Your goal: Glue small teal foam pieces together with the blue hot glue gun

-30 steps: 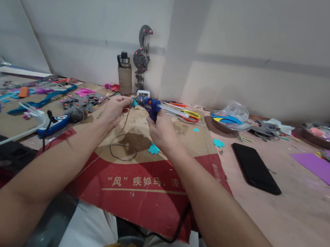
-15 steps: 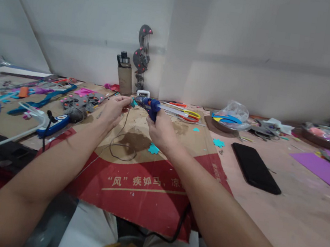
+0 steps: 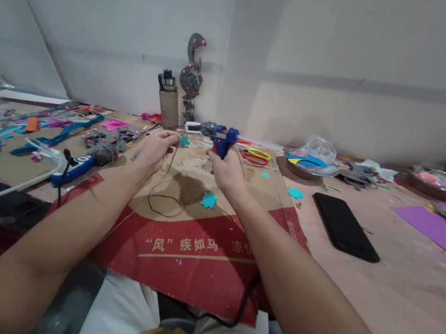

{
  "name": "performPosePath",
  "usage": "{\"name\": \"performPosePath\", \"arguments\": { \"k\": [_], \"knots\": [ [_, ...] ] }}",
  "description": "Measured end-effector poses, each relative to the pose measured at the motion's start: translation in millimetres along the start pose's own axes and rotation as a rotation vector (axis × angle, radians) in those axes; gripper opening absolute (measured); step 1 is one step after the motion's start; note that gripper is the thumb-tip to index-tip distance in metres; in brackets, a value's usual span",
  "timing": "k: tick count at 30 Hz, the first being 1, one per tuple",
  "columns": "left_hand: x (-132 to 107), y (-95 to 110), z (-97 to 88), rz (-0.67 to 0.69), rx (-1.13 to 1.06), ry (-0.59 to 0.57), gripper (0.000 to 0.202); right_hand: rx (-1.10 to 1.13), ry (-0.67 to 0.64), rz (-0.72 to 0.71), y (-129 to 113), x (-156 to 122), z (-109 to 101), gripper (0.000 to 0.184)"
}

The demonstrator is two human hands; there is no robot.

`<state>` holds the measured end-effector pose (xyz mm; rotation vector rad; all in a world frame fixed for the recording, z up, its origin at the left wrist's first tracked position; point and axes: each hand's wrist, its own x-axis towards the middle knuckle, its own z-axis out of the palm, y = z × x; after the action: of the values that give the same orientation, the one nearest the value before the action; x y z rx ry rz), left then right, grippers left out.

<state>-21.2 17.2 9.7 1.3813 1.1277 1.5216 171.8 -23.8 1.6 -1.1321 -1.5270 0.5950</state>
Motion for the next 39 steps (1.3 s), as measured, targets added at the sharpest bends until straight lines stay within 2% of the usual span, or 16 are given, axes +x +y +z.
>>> {"name": "performPosePath", "arguments": {
  "k": [2, 4, 7, 9, 11, 14, 15, 17, 20, 22, 24, 27, 29, 32, 36, 39],
  "knots": [
    [-1, 0, 1.1, 0.049, 0.026, 0.014, 0.011, 0.147, -0.004, 0.196, 9, 7, -5, 0.015],
    [-2, 0, 2.5, 0.109, 0.052, 0.004, 0.010, 0.148, -0.017, 0.335, 20, 13, -11, 0.012],
    [-5, 0, 4.7, 0.177, 0.094, -0.021, 0.012, -0.185, -0.020, 0.436, 42, 17, -21, 0.017],
    [-8, 2, 5.6, 0.216, 0.142, -0.029, 0.012, -0.399, -0.043, 0.377, 54, 16, -28, 0.020],
    [-12, 6, 6.4, 0.263, 0.226, -0.029, 0.009, -0.515, -0.027, 0.220, 60, 15, -35, 0.024],
    [-18, 13, 7.8, 0.343, 0.341, 0.000, 0.003, -0.595, 0.124, -0.038, 51, 13, -39, 0.029],
    [-20, 16, 8.5, 0.368, 0.366, 0.009, 0.002, -0.603, 0.187, -0.084, 43, 12, -37, 0.029],
    [-24, 20, 10.5, 0.417, 0.405, 0.011, 0.002, -0.517, 0.190, -0.118, 25, 9, -26, 0.024],
    [-29, 23, 14.4, 0.488, 0.455, -0.033, 0.004, -0.151, 0.049, -0.019, 3, 1, 2, 0.018],
    [-33, 23, 17.0, 0.530, 0.471, -0.071, 0.006, 0.153, -0.048, 0.058, -2, -6, 20, 0.028],
    [-35, 23, 19.1, 0.545, 0.488, -0.094, 0.007, 0.367, -0.094, 0.127, -1, -11, 32, 0.038],
    [-38, 22, 20.8, 0.515, 0.508, -0.104, 0.008, 0.568, -0.114, 0.225, -1, -14, 35, 0.046],
    [-38, 21, 21.6, 0.485, 0.497, -0.103, 0.007, 0.679, -0.166, 0.286, -5, -15, 31, 0.044],
    [-38, 18, 23.3, 0.419, 0.450, -0.089, 0.006, 0.741, -0.213, 0.351, -13, -15, 26, 0.032],
    [-37, 12, 27.0, 0.268, 0.307, -0.163, 0.008, 0.637, -0.137, 0.372, -15, -14, 25, 0.015],
    [-37, 9, 29.0, 0.197, 0.207, -0.223, 0.014, 0.596, -0.103, 0.350, -12, -13, 25, 0.011]
  ]
}}
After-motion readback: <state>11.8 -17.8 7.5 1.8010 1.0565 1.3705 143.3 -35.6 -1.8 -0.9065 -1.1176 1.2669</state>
